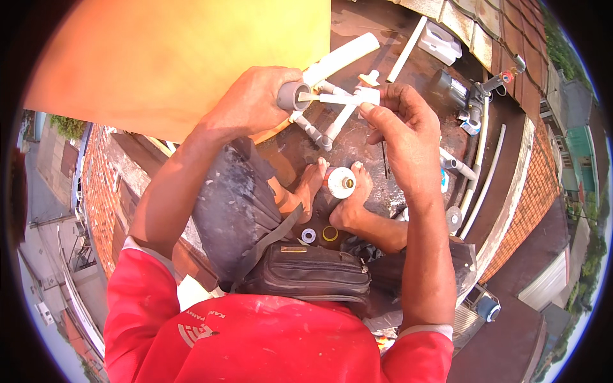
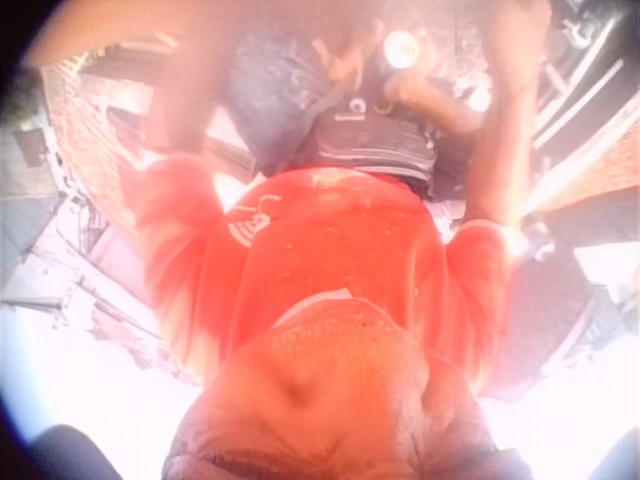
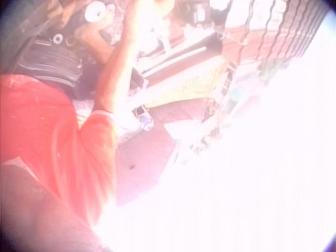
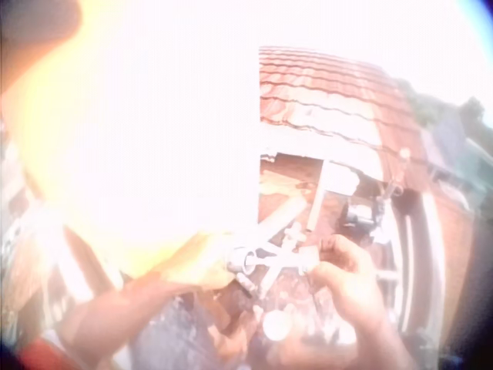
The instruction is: The person assembles a PVC plumbing system on a rooftop, connecting pipes, valves, and fittings to a water pump and large orange tank. They apply sealant to joints, tighten connections by hand, and arrange components around the pump.
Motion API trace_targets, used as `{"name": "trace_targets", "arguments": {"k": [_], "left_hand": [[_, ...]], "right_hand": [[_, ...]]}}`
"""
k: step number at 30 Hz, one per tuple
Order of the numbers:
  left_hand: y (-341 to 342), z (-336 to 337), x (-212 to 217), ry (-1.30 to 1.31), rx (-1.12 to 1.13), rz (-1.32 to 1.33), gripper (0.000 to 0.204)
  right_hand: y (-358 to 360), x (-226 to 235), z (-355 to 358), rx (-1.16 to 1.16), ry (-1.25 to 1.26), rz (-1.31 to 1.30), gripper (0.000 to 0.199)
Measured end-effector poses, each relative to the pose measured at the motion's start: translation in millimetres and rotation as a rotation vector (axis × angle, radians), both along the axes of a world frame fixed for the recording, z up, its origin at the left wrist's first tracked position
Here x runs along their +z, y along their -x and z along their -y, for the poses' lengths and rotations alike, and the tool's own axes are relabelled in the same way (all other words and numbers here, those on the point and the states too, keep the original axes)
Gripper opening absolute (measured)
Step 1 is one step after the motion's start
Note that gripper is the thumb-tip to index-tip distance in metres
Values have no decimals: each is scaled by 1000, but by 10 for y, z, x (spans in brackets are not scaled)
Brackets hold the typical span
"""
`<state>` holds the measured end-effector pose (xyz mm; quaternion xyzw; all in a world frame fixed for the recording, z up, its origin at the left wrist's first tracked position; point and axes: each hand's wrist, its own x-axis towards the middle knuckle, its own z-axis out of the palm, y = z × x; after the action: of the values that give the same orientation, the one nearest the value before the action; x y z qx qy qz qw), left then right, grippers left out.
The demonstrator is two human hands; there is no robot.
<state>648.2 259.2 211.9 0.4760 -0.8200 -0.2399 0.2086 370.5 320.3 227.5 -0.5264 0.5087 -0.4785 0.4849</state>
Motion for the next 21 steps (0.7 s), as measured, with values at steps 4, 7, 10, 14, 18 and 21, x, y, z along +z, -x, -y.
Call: {"name": "trace_targets", "arguments": {"k": [4, 7, 10, 14, 18, 21], "left_hand": [[-18, -3, -7, -26, 7, -31, 29], [-4, 10, 13, -38, 16, -48, 29], [-2, 19, -17, -54, 1, -85, 30], [-21, -12, -12, 120, -28, 16, 36], [-27, -9, -54, 329, -23, 22, 31], [-38, -5, -53, 394, -11, -11, 26]], "right_hand": [[-196, 161, -149, -48, 363, -358, 42], [-231, 179, -202, -17, 700, -536, 51], [-147, 182, -139, 99, 866, -731, 55], [-175, 340, -76, 111, 949, -892, 56], [-158, 483, -126, 168, 471, -788, 47], [-188, 190, -82, 93, 174, -124, 36]]}}
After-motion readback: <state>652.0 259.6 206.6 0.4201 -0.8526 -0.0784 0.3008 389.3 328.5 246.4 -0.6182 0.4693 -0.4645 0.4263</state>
